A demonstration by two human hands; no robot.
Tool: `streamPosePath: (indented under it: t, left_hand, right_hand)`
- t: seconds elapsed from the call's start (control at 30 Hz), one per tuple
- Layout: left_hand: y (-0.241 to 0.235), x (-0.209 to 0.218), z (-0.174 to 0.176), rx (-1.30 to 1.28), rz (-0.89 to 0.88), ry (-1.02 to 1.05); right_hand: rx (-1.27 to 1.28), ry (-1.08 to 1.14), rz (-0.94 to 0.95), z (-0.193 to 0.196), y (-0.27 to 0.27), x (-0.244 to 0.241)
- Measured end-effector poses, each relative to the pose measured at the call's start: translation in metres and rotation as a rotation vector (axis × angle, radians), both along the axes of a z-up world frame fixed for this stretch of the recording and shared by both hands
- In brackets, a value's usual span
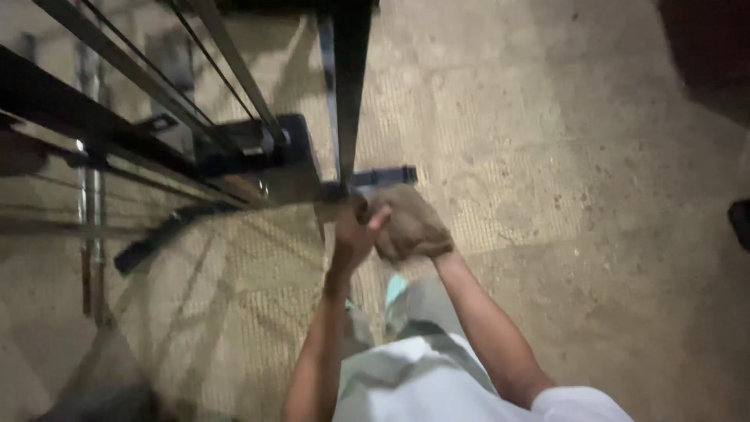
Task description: Wiping down the frame and weight stack of a cable gym machine using a cloth.
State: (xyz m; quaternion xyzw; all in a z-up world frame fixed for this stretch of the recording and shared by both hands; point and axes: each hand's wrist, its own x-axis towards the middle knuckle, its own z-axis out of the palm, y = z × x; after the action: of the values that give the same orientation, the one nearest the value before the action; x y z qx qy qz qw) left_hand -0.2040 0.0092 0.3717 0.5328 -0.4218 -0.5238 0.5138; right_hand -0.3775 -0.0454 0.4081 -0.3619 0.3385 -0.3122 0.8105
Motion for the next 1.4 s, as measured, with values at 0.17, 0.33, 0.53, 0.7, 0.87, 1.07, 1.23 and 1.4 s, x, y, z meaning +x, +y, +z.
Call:
streamPosePath:
  t: [0.17,0.33,0.53,0.7,0.87,1.07,1.23,1.4]
  left_hand:
    - [-0.036,-0.002,-0.012,-0.106,0.296,-0.248]
    - [-0.066,-0.009,0.002,0.016,0.4,-0.495]
    - [-0.096,-0.013,-0.052,0.046,0.624,-0.781]
    - [-0.118,-0.022,-0.073,-0.011,0.81,-0.602]
    - [-0.127,-0.016,-0.112,-0.037,0.882,-0.462]
    - [-0.141,0.001,-0.187,-0.163,0.785,-0.464]
    - [-0.152,0.006,-0.274,-0.209,0.694,-0.409]
    - [-0.159,-0.001,-0.391,-0.224,0.648,-0.175]
  right_hand:
    - [-0.442,0.376,0.283,0.031,-0.036,0.024]
    - [-0.076,-0.029,0.09,-0.038,-0.068,-0.002]
    - [0.049,-0.162,-0.085,-0.215,-0.188,0.014]
    - [-0.653,0.209,-0.226,-0.232,-0.213,0.08]
    - [-1.481,0.555,-0.438,-0.198,-0.201,0.141]
    - [-1.638,0.585,-0.347,-0.269,-0.203,0.136]
    - [-1.529,0.585,-0.228,-0.414,-0.213,0.139]
    - [-1.559,0.589,-0.149,-0.544,-0.216,0.146]
